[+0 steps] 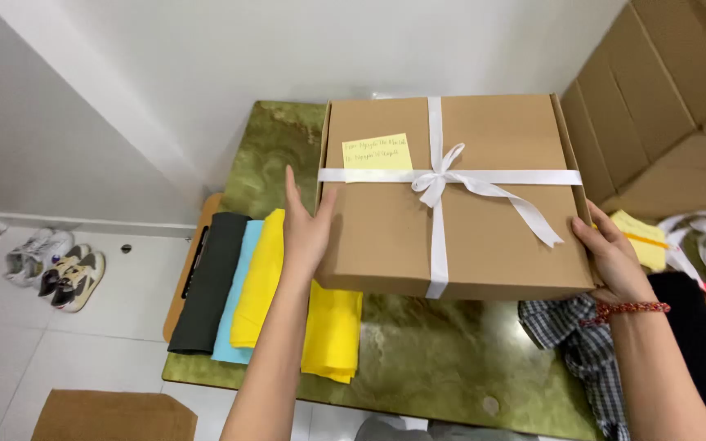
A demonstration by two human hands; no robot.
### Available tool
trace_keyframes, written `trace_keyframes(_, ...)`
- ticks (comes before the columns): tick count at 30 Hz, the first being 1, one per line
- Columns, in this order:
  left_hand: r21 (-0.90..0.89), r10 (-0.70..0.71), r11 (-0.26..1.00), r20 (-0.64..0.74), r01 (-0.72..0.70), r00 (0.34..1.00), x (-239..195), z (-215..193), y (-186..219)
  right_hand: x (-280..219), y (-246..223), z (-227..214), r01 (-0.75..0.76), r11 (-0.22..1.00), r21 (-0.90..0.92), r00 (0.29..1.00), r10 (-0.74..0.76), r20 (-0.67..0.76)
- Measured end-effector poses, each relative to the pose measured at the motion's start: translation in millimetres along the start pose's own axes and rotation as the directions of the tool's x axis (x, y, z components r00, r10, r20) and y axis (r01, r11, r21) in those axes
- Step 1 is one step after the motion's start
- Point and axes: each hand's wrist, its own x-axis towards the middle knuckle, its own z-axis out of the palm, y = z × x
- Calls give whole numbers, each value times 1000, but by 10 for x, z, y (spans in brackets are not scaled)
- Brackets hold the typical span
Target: The person places a folded yellow cloth into a clear plastic bag and seals it. They then place the bagged cloth into a cardboard box, close the box, and tie it with a white ribbon.
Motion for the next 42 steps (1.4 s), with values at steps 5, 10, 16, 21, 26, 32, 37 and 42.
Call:
trace_keyframes(5, 169, 411, 911, -289, -377, 864, 274, -283, -310, 1123, 95, 910, 3, 997, 74, 984, -16, 179)
trace_keyframes(10, 52, 182, 983, -268, -175, 946, 228, -364, -237, 1999, 362, 2104, 47, 992, 114, 965, -74, 252)
trace_keyframes(16, 62, -6, 998, -16, 7, 1000, 1149, -137, -774, 2398, 756, 3385, -8, 983, 182, 953, -48, 300)
trace_keyframes(21, 45, -71, 996, -77, 74, 995, 1516, -112, -855, 2397, 933, 3860, -68, 983, 169, 951, 13, 308)
trace_keyframes(26, 68, -71, 995, -89, 78, 993, 1840, 8, -974, 2304, 983, 3998, -67, 985, 159, 959, 20, 282)
trace_keyframes(32, 104, -129, 984, -117, 142, 985, 2313, 111, -1497, 2121, 971, 4091, -30, 990, 136, 963, -7, 269)
trace_keyframes(37, 169, -209, 960, -105, 224, 972, 2358, 156, -1574, 2047, 1066, 4116, 5, 995, 99, 965, -31, 260)
trace_keyframes(42, 251, -212, 941, -94, 229, 973, 2387, 194, -1589, 1789, 840, 4131, 155, 988, 24, 950, -156, 271)
